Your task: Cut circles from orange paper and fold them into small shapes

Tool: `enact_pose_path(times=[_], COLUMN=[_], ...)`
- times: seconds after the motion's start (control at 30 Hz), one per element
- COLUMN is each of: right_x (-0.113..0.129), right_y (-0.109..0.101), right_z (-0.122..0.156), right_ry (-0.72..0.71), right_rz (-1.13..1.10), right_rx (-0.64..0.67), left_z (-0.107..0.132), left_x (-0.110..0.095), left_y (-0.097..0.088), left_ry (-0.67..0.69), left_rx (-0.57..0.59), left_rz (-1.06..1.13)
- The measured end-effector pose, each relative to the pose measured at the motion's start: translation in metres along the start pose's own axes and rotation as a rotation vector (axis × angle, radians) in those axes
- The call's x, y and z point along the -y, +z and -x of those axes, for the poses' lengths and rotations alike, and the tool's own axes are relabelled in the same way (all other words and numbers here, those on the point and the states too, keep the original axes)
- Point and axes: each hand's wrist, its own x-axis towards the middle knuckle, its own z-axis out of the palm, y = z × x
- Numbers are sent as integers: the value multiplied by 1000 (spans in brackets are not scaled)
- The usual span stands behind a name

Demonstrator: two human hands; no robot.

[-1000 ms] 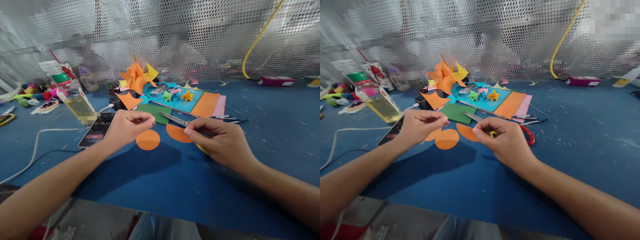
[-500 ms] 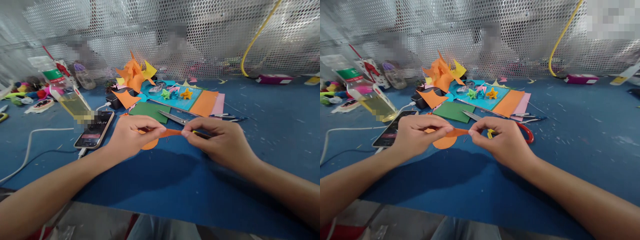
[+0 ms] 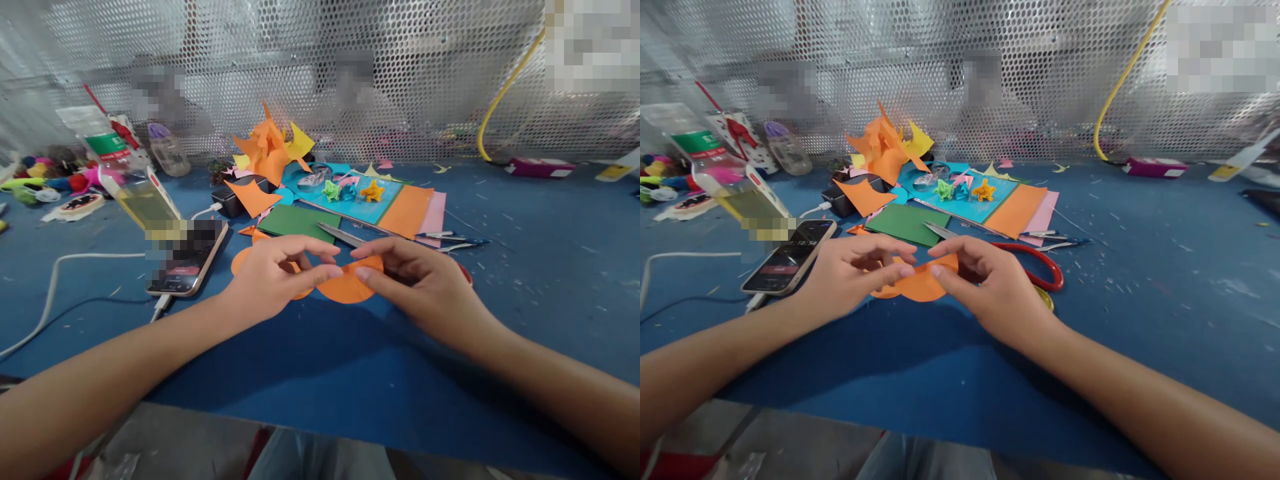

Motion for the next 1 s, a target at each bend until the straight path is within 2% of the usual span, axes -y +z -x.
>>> enact_pose_path(times=[0.1, 0.17, 0.43, 0.63, 0.8, 1.0], right_x=[1, -1, -5, -3, -4, -3], right_y=[-2, -2, -4, -5, -6, -6], right_z=[-2, -3, -6, -6, -6, -2], right_ry=[55, 85, 89, 117, 103, 66], right_rz=[-31, -49, -56, -136, -109, -87], right_rx=[21, 59, 68, 137, 135, 180], left_z=[2, 3, -2, -2, -2, -3], left_x=[1, 0, 2, 2, -1, -1], left_y=[-2, -4, -5, -5, -5, -7], left_ry=[278, 332, 293, 361, 339, 334], left_rx=[40, 106, 276, 229, 299, 316], left_rz=[-241, -328, -307, -299, -209, -223])
